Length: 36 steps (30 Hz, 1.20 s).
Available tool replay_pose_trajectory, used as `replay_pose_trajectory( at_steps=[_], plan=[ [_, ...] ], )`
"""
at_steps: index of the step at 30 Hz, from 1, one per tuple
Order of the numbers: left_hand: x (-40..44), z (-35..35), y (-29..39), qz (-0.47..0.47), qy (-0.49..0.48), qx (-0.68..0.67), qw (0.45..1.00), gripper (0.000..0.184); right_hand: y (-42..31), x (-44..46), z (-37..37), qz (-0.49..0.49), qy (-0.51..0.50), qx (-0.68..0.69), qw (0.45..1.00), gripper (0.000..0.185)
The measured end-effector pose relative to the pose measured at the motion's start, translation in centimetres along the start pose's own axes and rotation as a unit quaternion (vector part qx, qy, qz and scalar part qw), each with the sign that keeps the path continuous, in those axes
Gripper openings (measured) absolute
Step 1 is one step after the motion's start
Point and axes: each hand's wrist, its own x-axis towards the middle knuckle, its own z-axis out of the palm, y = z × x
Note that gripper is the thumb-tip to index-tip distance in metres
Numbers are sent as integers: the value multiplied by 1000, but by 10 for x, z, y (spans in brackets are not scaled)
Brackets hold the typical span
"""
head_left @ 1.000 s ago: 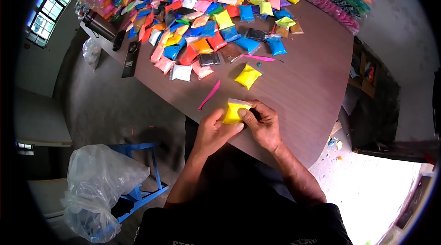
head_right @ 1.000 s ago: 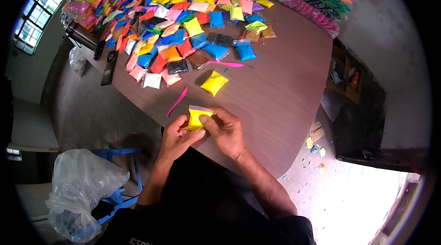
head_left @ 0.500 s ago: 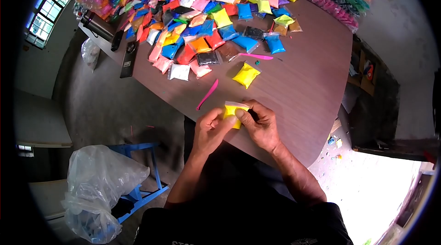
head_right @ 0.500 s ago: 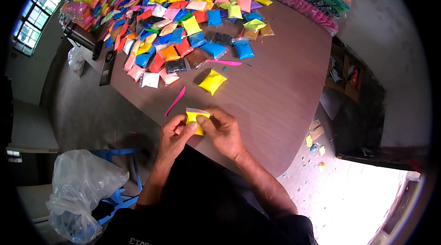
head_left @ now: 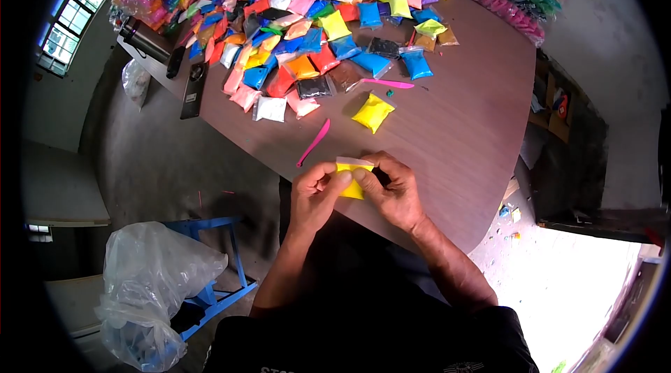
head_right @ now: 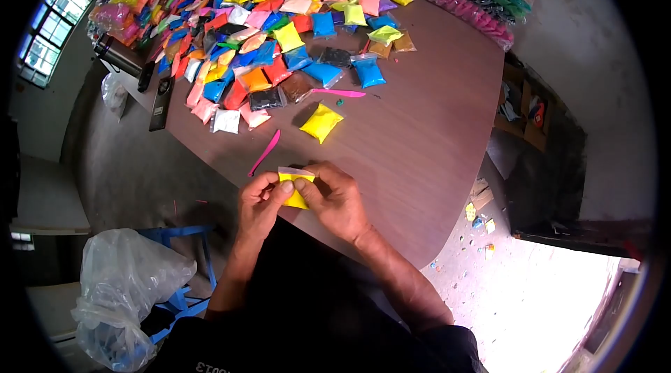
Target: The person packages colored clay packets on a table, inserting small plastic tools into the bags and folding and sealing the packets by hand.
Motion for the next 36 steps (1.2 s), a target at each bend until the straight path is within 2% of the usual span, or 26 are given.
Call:
replay_pose_trajectory(
  at_steps=[4,11,14,16,21,29,32,34,36],
  plan=[
    [2,13,14,-8,19,-43,999,17,0,0,0,-1,5,-2,1000,16],
    [2,3,5,-7,5,-17,1000,15,1,0,2,-8,1,-24,1000,16],
    [1,1,1,-7,13,-24,1000,14,0,-1,3,2,9,-16,1000,15],
    [1,0,2,-24,7,-28,999,15,-1,-2,3,48,15,28,998,14],
    [2,11,17,-16,18,-20,999,16,1,-2,2,30,11,9,999,11],
    [-1,0,5,-13,11,2,1000,19,0,-1,3,2,11,-30,999,10],
    [0,7,13,-15,-7,15,1000,21,0,-1,3,-18,17,-19,1000,11],
    [0,15,21,5,-38,46,998,24,2,-3,3,59,38,92,993,13],
    [-1,9,21,-13,-56,81,995,26,4,-2,3,39,33,77,996,13]
  ],
)
